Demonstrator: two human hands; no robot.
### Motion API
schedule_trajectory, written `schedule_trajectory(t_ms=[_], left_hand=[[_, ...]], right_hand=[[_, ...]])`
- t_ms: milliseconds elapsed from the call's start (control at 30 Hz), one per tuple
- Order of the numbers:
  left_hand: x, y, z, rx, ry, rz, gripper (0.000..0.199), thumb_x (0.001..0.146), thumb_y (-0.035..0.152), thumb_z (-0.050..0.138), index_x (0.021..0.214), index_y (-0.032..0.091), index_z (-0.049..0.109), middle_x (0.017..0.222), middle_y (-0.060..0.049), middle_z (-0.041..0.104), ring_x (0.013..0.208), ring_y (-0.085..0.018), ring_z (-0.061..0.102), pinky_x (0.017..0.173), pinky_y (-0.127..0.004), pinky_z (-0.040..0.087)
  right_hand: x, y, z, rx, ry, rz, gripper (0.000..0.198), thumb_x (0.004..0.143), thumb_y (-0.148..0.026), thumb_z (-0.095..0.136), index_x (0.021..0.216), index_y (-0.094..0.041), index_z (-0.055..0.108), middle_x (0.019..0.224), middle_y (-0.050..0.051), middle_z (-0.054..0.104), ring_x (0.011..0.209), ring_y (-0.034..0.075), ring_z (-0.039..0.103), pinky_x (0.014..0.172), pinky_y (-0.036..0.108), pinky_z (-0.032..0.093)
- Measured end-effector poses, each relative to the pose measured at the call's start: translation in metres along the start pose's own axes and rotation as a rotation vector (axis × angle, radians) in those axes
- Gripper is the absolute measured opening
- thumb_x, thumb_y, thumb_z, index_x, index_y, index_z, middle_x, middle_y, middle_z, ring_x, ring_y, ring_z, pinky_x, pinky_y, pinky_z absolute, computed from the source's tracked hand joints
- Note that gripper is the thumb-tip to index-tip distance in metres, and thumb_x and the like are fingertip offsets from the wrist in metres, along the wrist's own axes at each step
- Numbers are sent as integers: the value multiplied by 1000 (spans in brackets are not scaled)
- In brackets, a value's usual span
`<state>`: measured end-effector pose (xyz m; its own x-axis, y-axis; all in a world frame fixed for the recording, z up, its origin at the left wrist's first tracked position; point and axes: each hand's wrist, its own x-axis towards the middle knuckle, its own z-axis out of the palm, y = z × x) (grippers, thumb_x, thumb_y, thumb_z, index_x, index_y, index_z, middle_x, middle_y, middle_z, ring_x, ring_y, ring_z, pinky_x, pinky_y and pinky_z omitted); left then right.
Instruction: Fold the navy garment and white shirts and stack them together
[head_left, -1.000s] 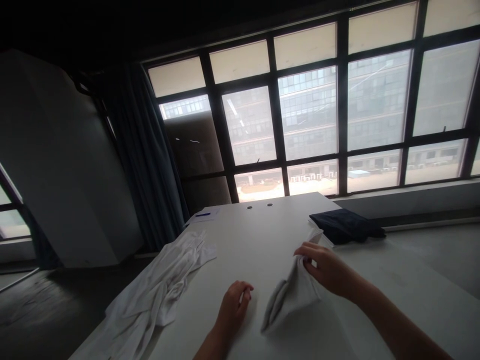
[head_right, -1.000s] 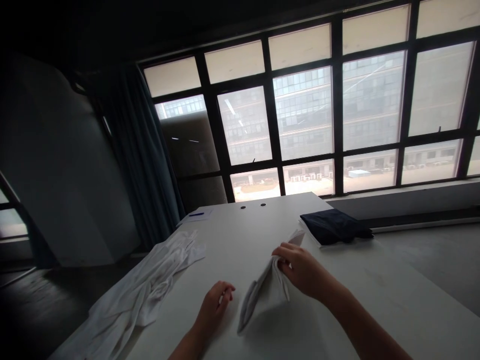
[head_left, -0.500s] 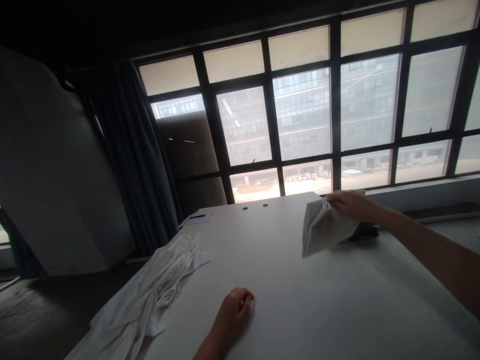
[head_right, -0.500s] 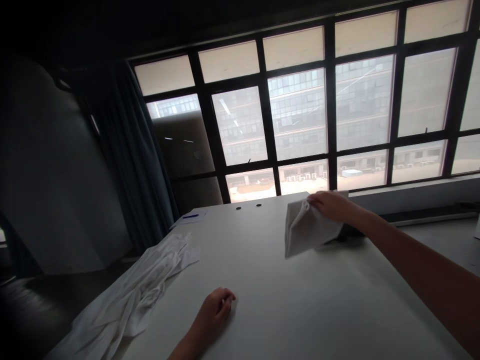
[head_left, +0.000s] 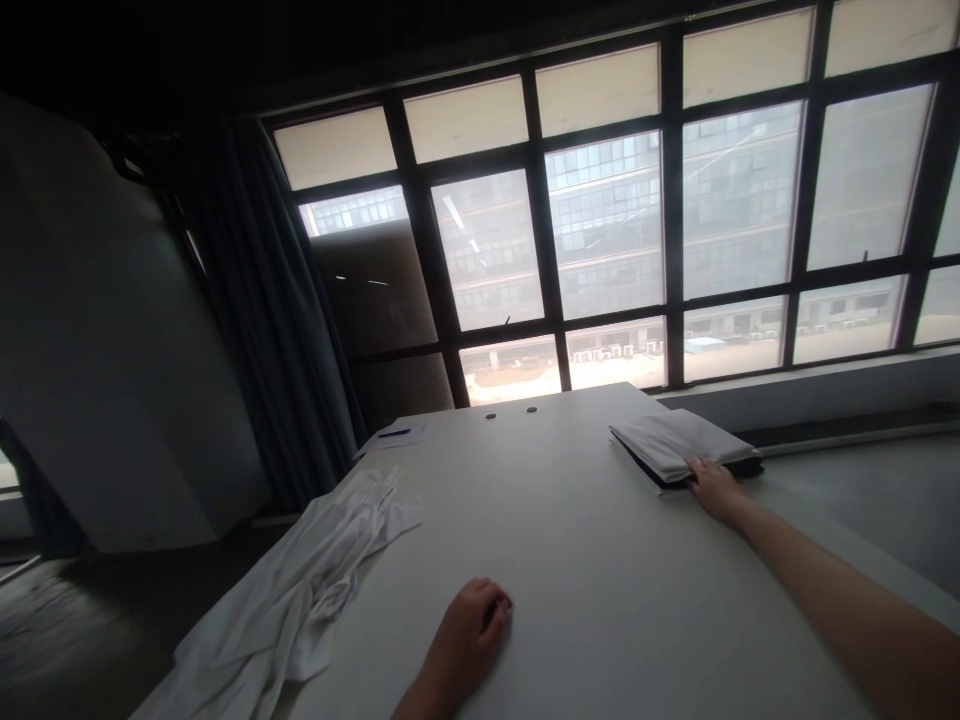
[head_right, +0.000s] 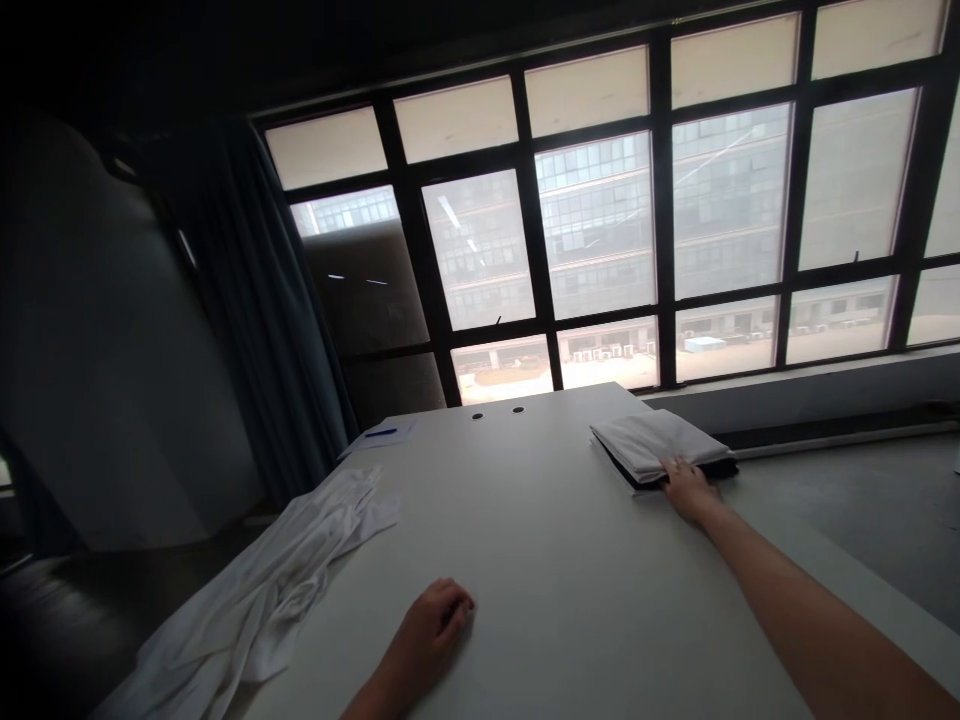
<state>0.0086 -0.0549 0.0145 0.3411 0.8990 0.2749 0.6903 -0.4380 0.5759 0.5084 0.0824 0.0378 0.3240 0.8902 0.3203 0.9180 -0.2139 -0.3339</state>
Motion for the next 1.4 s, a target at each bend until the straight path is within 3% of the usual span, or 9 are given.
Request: schedule_trajectory(t_ms=[233, 433, 533, 633, 900, 1100, 1167, 1267, 1400], left_hand=[[1, 0, 1, 27, 0, 0, 23, 95, 24, 48, 88, 22, 70, 89, -6, 67, 89, -21, 61, 81, -31, 44], [0, 5, 1, 90, -1, -17, 22, 95, 26, 49, 85, 22, 69, 86, -5, 63, 84, -20, 60, 77, -29, 43], [-1, 6, 0, 107, 0, -19, 19, 93, 24, 51, 85, 22, 69, 84, -3, 62, 83, -20, 58, 75, -28, 42], [-3, 7, -2, 110, -3, -13, 17, 91, 22, 52, 86, 23, 68, 84, -3, 61, 83, -19, 58, 76, -28, 42], [-6, 5, -1, 121, 8, 9, 18, 89, 20, 53, 90, 22, 71, 87, -4, 63, 87, -20, 59, 80, -30, 44], [-6, 4, -27, 200, -95, 22, 18, 86, 26, 62, 100, 25, 72, 96, -5, 68, 94, -23, 63, 84, -32, 47], [-2, 3, -53, 276, -29, 41, 16, 88, 28, 62, 100, 26, 72, 98, -4, 70, 92, -23, 65, 86, -34, 46], [3, -14, -102, 455, 268, 4, 16, 91, 27, 55, 99, 24, 69, 98, -6, 70, 95, -25, 64, 90, -37, 44], [-14, -76, -154, 680, 633, -249, 19, 92, 31, 50, 96, 21, 65, 100, -9, 68, 94, -27, 64, 88, -38, 45]], right_hand=[[7, -3, 50, -54, -113, 74, 54, 100, -42, 29, 151, -36, 44, 165, 8, 32, 139, 36, 42, 107, 58, 36], [-25, -38, 70, -120, -136, 110, 65, 99, -40, 30, 159, -15, 30, 165, 26, 19, 143, 44, 36, 106, 67, 30], [-66, -68, 81, -129, -192, -32, 66, 94, -35, 40, 154, -7, 39, 161, 30, 29, 144, 42, 36, 113, 63, 24], [-115, -105, 88, -111, -259, -204, 59, 94, -40, 40, 148, -17, 51, 160, 17, 40, 149, 37, 30, 118, 60, 18], [-247, -203, 77, 135, -347, -510, 65, 93, -48, 48, 153, -23, 45, 163, 13, 34, 152, 41, 20, 120, 68, 4], [-263, -212, 38, 328, -546, -789, 64, 94, -45, 51, 155, -26, 42, 165, 10, 30, 153, 36, 21, 124, 61, 6], [-253, -207, 29, 357, -549, -798, 58, 94, -42, 50, 151, -27, 48, 163, 8, 37, 151, 31, 28, 125, 54, 11], [-241, -204, 24, 366, -537, -773, 51, 93, -38, 50, 143, -26, 58, 159, 7, 44, 148, 28, 37, 125, 49, 17], [-237, -206, 27, 366, -521, -780, 50, 92, -36, 51, 141, -25, 60, 157, 7, 47, 146, 27, 39, 125, 48, 20]])
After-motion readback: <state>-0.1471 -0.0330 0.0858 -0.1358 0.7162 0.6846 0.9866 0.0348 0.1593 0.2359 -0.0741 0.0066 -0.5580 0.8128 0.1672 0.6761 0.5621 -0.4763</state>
